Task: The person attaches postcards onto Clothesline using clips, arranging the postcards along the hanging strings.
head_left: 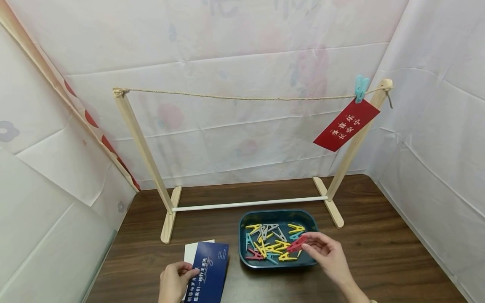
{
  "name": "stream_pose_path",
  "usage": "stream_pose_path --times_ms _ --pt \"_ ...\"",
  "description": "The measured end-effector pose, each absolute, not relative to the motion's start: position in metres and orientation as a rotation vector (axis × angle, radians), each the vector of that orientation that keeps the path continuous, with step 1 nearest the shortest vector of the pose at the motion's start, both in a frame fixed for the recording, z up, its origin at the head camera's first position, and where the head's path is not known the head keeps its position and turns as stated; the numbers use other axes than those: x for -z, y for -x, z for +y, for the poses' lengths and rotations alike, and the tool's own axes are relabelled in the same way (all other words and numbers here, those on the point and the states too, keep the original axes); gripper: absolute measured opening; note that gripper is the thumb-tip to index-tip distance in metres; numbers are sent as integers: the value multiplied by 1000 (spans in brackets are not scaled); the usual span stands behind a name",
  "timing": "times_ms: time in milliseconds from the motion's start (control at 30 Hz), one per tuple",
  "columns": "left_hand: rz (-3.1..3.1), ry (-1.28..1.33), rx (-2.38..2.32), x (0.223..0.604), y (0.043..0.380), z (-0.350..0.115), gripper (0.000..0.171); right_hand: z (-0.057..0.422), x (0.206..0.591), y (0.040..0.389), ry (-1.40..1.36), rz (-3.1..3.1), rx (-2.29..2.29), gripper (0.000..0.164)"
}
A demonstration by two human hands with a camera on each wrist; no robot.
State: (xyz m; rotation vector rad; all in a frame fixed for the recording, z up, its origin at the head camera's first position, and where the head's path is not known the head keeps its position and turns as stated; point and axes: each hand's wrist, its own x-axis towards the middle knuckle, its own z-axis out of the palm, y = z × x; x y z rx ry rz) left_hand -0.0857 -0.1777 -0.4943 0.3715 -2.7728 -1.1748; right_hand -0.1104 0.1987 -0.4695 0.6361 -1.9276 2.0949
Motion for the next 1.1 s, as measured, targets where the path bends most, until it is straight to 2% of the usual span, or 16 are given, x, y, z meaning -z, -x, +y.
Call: stream_pose_path --times_ms 167,533,800,1100 --pt "-2779 -348 1157 485 87 -173 16 207 457 113 -675 -1984 -2017 22" --pt "-2682 -108 1094 462 90 -158 15 218 429 119 -773 -2086 -1861 25" --pt "-2625 62 1056 441 93 -145 15 224 397 122 -750 -2235 -1586 32" --pt "-2625 194 1050 415 103 -133 11 229 364 131 -886 -2243 -1418 39"
